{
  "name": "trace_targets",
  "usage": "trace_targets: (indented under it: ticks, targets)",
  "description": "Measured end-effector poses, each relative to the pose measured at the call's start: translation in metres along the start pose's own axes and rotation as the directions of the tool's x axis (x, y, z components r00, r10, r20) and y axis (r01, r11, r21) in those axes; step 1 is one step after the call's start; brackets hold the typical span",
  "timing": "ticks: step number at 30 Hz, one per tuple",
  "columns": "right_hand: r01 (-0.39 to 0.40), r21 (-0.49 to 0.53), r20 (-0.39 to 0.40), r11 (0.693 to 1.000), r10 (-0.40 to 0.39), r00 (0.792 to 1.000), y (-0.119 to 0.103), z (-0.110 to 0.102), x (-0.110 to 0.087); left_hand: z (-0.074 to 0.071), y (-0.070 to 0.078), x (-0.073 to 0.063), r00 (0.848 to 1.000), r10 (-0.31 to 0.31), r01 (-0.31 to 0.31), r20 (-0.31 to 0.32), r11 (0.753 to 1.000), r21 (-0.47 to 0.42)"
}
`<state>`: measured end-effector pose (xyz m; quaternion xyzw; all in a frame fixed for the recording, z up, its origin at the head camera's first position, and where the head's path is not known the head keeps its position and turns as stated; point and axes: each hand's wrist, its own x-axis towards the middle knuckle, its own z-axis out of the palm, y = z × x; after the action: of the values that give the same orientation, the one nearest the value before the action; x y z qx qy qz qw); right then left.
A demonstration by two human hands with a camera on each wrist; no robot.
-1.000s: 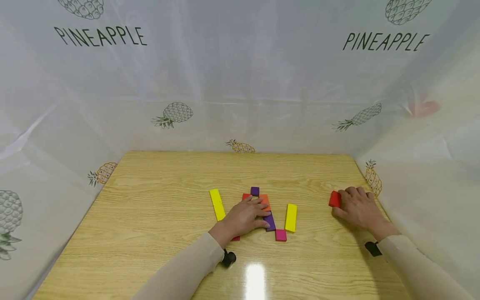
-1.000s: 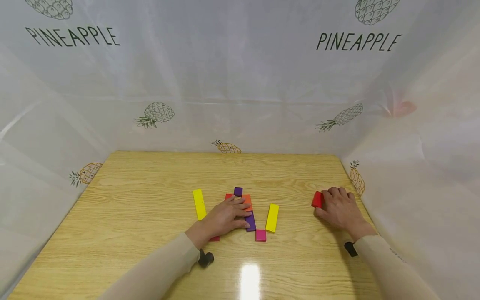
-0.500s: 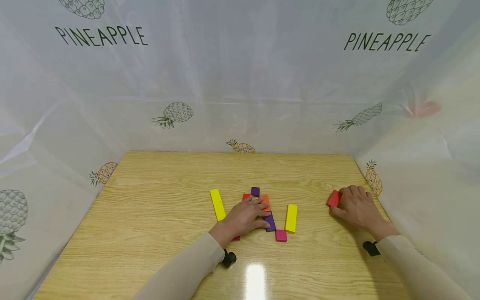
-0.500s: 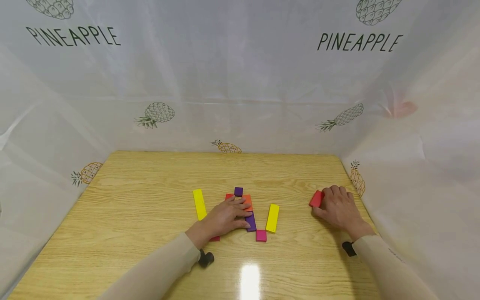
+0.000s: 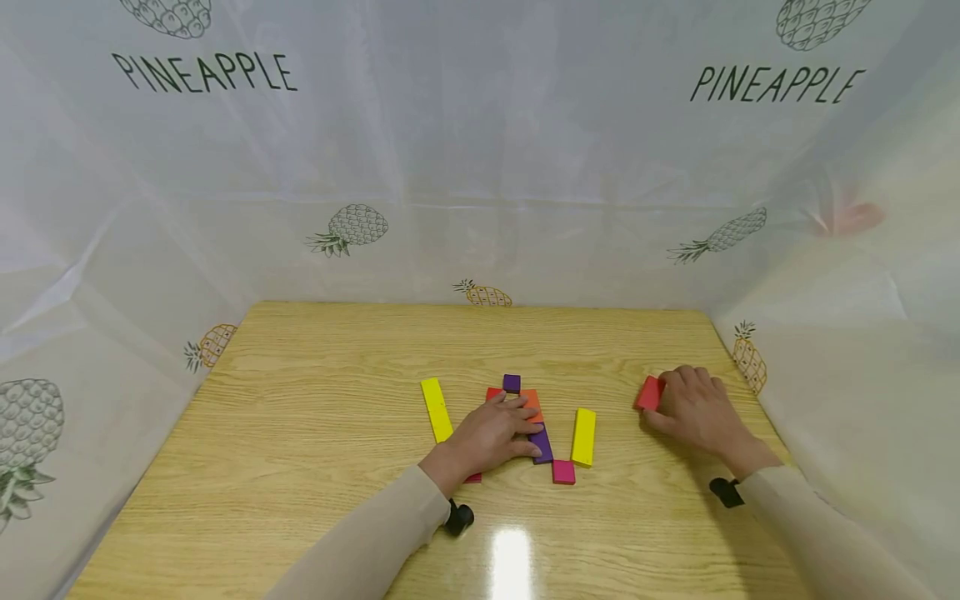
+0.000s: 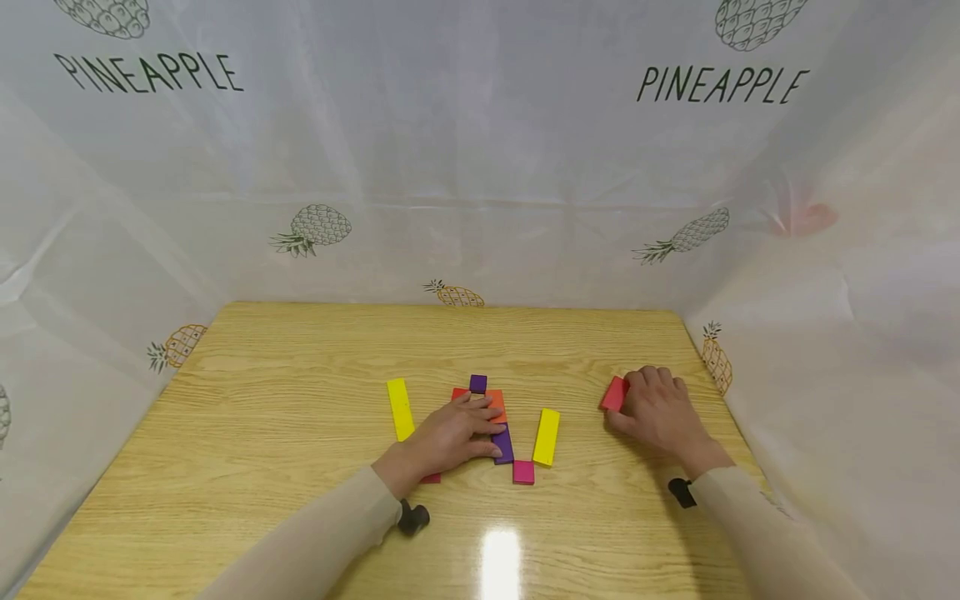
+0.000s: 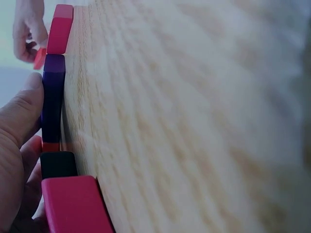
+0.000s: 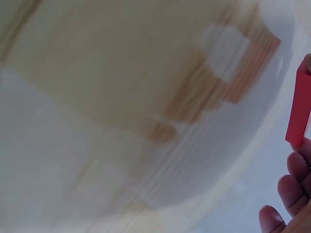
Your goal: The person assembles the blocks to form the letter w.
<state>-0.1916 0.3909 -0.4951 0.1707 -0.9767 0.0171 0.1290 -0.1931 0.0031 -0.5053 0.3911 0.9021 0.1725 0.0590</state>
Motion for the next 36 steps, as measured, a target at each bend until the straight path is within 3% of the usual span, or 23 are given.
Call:
trace_targets:
  ticks: [12, 24, 36]
  targets:
    - [0.087, 0.014, -0.025, 0.996, -0.087, 0.996, -0.029, -0.005, 0.024, 0.000, -0.002, -0.002, 1.000, 0.000, 0.000, -0.006, 1.000, 0.000]
    - [0.129, 0.032, 0.043, 0.991, -0.131, 0.991, -0.054, 0.002, 0.049, -0.001, -0.002, -0.002, 1.000, -0.004, 0.004, 0.001, 1.000, 0.005]
    - [0.141, 0.047, 0.082, 0.989, -0.145, 0.986, -0.063, 0.010, 0.060, 0.001, -0.001, -0.002, 1.000, 0.002, -0.002, -0.011, 1.000, 0.004]
